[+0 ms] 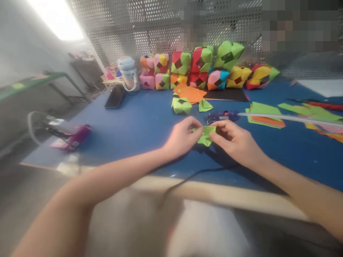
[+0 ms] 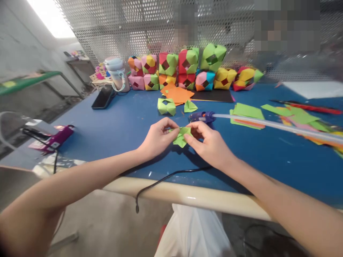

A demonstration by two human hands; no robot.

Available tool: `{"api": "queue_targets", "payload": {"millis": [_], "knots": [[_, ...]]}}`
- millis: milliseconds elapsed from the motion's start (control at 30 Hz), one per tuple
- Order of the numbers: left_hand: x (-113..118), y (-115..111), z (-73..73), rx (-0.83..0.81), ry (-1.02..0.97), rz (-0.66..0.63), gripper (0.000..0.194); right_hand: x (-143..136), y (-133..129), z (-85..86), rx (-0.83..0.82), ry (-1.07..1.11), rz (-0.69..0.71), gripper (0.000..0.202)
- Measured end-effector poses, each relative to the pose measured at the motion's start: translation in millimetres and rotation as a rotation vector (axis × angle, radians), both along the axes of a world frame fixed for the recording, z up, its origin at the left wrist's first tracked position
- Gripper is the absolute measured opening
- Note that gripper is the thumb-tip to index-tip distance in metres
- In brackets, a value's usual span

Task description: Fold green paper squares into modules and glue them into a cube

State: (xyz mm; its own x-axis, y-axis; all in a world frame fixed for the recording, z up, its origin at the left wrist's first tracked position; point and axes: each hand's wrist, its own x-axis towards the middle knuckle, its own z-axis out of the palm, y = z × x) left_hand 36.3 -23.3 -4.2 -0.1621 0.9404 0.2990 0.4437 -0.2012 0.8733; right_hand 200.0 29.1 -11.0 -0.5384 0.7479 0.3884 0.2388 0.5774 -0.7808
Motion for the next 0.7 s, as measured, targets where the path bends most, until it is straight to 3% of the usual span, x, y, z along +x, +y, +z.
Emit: {"api": "queue_targets", "payload": {"millis": [133,267,433,700], "knots": [[-2.3,2.6,-3.3,0.0,0.05,0.003,0.005,-0.2,3.6,-4.6,-0.058,-0.041,-0.028,0.032],[-1.4,2.4,-5.1,-0.02,0.085,0.007,0.003,-3.5,5.9,-5.7,-0.101,-0.134,-0.113,0.029],[2.2,2.2,-6.0,-0.051,0.032,-0.008,0.003,-6.0,-1.2,3.4,0.008,-0.189,-0.183,0.035],[-0.8,5.1,-1.4,-0.111,0.015,-0.061,0.003,-8.0,-10.9,13.1,0.097,-0.277,-0.209,0.028]]}}
